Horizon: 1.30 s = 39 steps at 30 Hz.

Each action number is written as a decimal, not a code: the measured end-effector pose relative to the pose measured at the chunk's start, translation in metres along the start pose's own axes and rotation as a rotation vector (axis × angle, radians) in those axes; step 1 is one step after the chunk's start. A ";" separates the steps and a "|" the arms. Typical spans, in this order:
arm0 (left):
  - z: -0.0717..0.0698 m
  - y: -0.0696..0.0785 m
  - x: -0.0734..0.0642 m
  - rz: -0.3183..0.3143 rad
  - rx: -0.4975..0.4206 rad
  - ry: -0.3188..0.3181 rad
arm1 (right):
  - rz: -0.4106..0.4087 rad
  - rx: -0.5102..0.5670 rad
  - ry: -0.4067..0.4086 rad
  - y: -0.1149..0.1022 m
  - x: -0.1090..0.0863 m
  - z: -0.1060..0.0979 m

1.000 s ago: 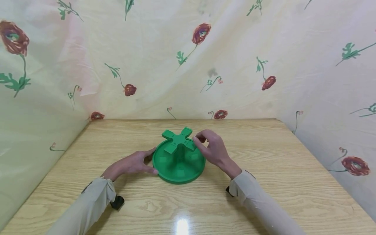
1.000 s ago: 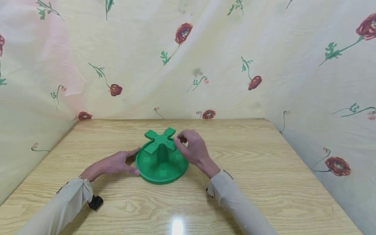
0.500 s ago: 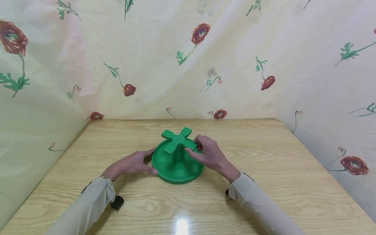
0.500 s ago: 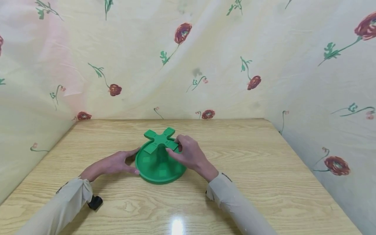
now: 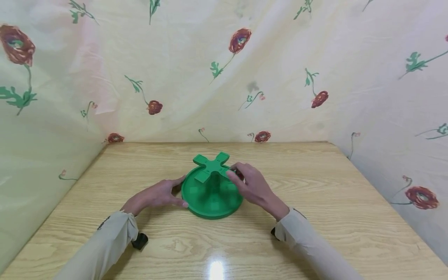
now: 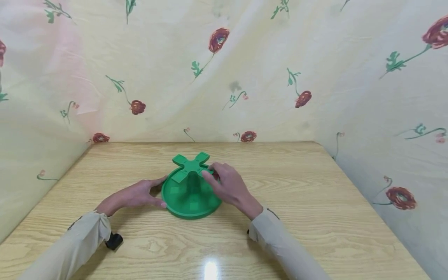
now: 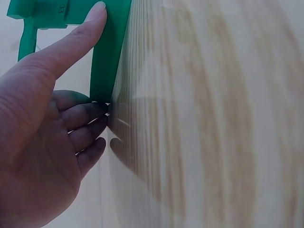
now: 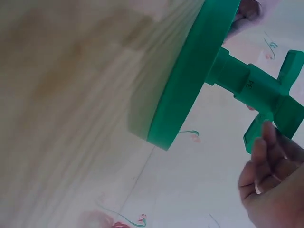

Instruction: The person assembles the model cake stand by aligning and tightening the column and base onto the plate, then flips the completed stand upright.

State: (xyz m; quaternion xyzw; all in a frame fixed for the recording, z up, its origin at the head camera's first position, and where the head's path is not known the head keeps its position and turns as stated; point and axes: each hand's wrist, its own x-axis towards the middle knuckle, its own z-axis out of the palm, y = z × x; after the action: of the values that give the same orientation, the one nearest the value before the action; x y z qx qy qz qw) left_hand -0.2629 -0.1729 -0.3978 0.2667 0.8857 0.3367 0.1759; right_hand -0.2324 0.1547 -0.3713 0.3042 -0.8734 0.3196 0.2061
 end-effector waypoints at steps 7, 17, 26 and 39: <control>0.000 -0.001 0.000 -0.006 0.029 0.010 | 0.239 0.011 -0.246 0.021 -0.015 -0.020; 0.001 -0.003 -0.001 -0.019 0.070 0.008 | 0.335 -0.007 -0.629 0.051 -0.027 -0.033; 0.003 -0.004 0.001 -0.005 0.069 0.016 | 0.296 -0.101 -0.686 0.048 -0.023 -0.023; 0.007 -0.002 0.001 -0.010 0.102 0.076 | 0.290 -0.018 -0.684 0.050 -0.015 -0.014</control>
State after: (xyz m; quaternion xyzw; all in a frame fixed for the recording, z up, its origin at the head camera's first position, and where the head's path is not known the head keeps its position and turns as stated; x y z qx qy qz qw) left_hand -0.2607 -0.1696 -0.4043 0.2581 0.9091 0.2999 0.1301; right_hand -0.2521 0.2006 -0.3914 0.2648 -0.9286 0.2175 -0.1426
